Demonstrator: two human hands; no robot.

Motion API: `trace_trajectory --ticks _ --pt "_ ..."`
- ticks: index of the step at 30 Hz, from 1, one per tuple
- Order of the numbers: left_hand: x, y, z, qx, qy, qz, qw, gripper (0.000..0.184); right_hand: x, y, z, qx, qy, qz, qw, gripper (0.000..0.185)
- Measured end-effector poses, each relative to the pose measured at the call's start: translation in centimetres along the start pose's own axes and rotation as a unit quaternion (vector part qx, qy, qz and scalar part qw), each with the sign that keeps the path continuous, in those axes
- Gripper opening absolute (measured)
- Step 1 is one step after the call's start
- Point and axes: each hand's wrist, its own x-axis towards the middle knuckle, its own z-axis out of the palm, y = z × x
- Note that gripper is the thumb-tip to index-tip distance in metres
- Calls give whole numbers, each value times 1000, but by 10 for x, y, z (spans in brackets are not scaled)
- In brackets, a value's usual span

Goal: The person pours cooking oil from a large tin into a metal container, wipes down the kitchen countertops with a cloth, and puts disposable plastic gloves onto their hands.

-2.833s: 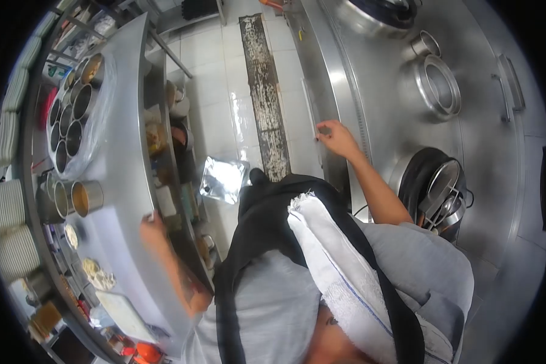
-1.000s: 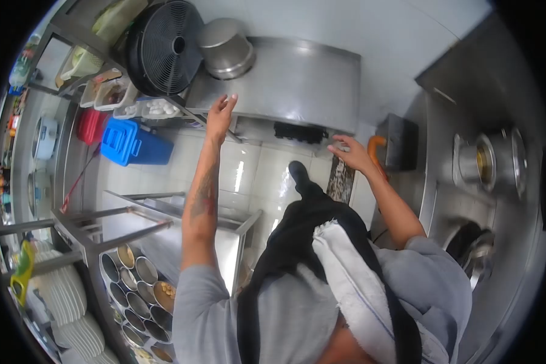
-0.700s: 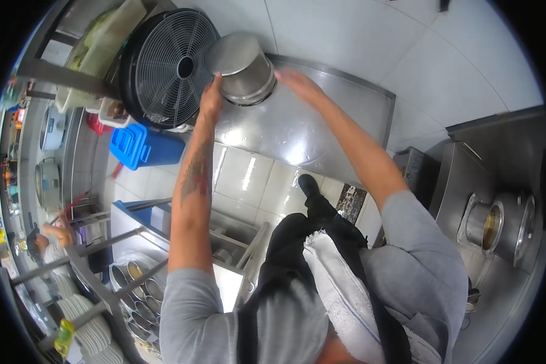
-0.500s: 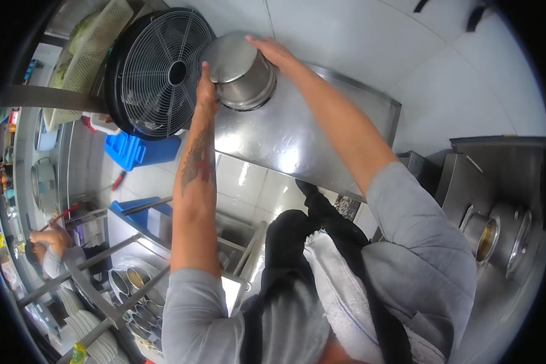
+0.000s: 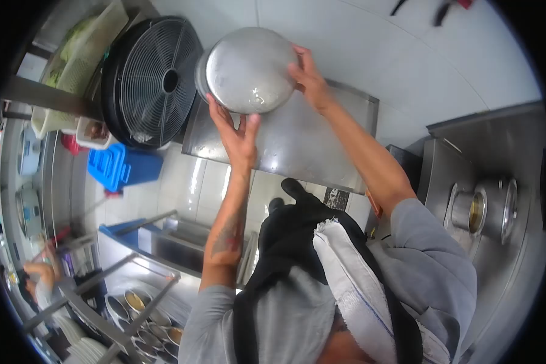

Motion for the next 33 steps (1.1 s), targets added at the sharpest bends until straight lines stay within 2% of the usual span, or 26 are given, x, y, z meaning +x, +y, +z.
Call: trace_trajectory --ticks 1,2,3,5,7,8,9,10,11,12,13,14,15,16,18,19,21,23,24,25,26,28,29,31,32,33 --pt "-11 19 12 17 -28 79 996 112 -18 -20 -10 54 19 -58 997 72" --pt "-19 30 21 -17 -42 124 991 107 -34 -33 -24 47 36 -69 996 72" --pt "-22 38 25 -29 -62 131 989 107 -50 -48 -40 91 23 -119 988 69" --pt "-26 60 37 -105 -120 276 948 92 -87 -90 -66 120 28 -190 974 66" --pt "-43 96 42 -191 -61 27 979 74 -131 -136 -87 29 58 -182 981 71" --pt "-43 91 36 -268 -95 19 959 79 -157 -147 -94 16 66 -151 986 76" --pt "-46 112 37 -350 -122 -90 924 89 -177 -151 -104 59 60 -111 990 66" --pt "-50 111 30 -400 -171 -182 882 98 -200 -135 -114 63 68 -66 993 67" --pt "-49 85 17 -554 -333 -232 727 109 -223 -120 -126 68 76 -21 995 69" --pt "-76 128 46 -414 -244 -316 818 117 -255 -125 -112 -6 132 59 990 79" --pt "-95 128 65 -381 -243 -324 831 118 -281 -112 -106 -3 173 79 982 96" --pt "-110 116 78 -341 -272 -330 837 108 -304 -93 -106 83 230 98 965 110" --pt "-131 111 92 -227 -234 -329 886 93 -341 -90 -112 141 183 82 970 114" --pt "-143 91 104 -142 -275 -347 886 75 -372 -70 -122 163 179 76 967 111" --pt "-177 71 125 33 -333 -380 863 60 -443 -62 -128 143 254 44 956 110" --pt "-196 62 136 40 -363 -375 852 60 -479 -61 -128 128 301 31 944 108" --pt "-246 44 155 27 -441 -414 796 50 -554 -58 -130 141 381 30 913 105" --pt "-298 34 170 50 -510 -429 744 51 -637 -73 -118 135 434 18 891 96" --pt "-331 30 182 62 -537 -437 719 54 -682 -88 -103 1 504 123 855 96" --pt "-363 30 197 68 -578 -431 690 54 -725 -102 -89 -119 552 237 790 95" --pt "-396 29 210 139 -629 -423 637 53 -773 -95 -82 -144 604 232 749 95" --pt "-470 38 227 197 -702 -411 548 53 -856 -77 -54 -176 696 237 655 94" --pt "-509 32 248 205 -731 -415 500 54 -901 -64 -55 -179 740 254 596 93" --pt "-593 65 258 182 -792 -417 406 57 -975 -81 0 -134 818 261 495 88" --pt "-635 86 264 173 -806 -434 363 53 -1004 -94 30 -66 871 214 438 83" --pt "-675 93 272 150 -817 -441 339 55 -1034 -95 53 -79 908 183 369 79"
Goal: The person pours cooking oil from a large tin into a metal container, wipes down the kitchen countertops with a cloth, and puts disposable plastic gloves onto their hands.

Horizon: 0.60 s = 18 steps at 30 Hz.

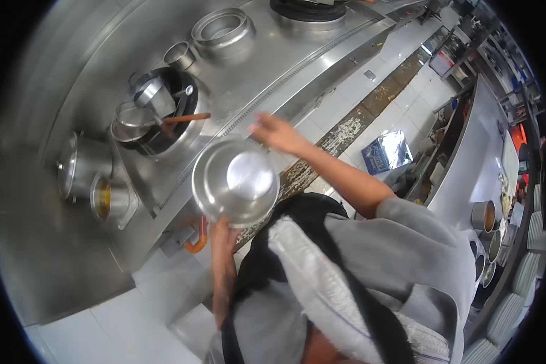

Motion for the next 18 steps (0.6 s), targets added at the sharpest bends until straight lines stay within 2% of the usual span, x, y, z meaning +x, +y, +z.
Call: trace_trajectory --ticks 2,3,4,5,7,8,9,10,11,12,13,14,15,17,18 --pt "42 39 79 18 -105 34 994 56 12 20 -58 49 132 -18 990 70" --pt "73 52 108 26 -152 7 988 57 11 24 -89 71 182 -27 980 66" --pt "86 70 148 41 -159 2 986 55 3 19 -113 92 218 -27 971 63" --pt "106 84 182 11 -201 7 980 52 -3 18 -133 113 254 -27 960 61" --pt "179 108 240 -30 -245 7 969 47 -4 37 -161 86 280 -23 956 59" --pt "208 118 269 -42 -286 53 956 47 -5 49 -171 60 304 -17 951 58" --pt "262 124 297 -88 -252 6 964 50 -6 66 -177 62 309 -16 949 58" --pt "319 134 323 -80 -244 -50 965 53 -7 91 -179 -15 286 41 957 58" --pt "357 144 349 -139 -204 -177 953 50 -12 121 -179 -92 261 100 956 57" --pt "371 140 363 -130 -209 -187 951 50 -22 162 -177 -164 249 138 944 55" --pt "382 134 378 -130 -203 -118 963 51 -38 209 -173 -227 231 179 929 55" --pt "393 130 397 -131 -199 -50 970 53 -61 233 -169 -201 192 241 930 58" --pt "423 129 409 -122 -213 -60 968 53 -86 294 -155 -204 233 232 922 56" --pt "492 117 426 -133 -214 -132 959 64 -147 322 -131 -136 262 320 900 52" --pt "473 109 433 -110 -225 -78 965 71 -178 325 -116 -130 267 383 874 51"
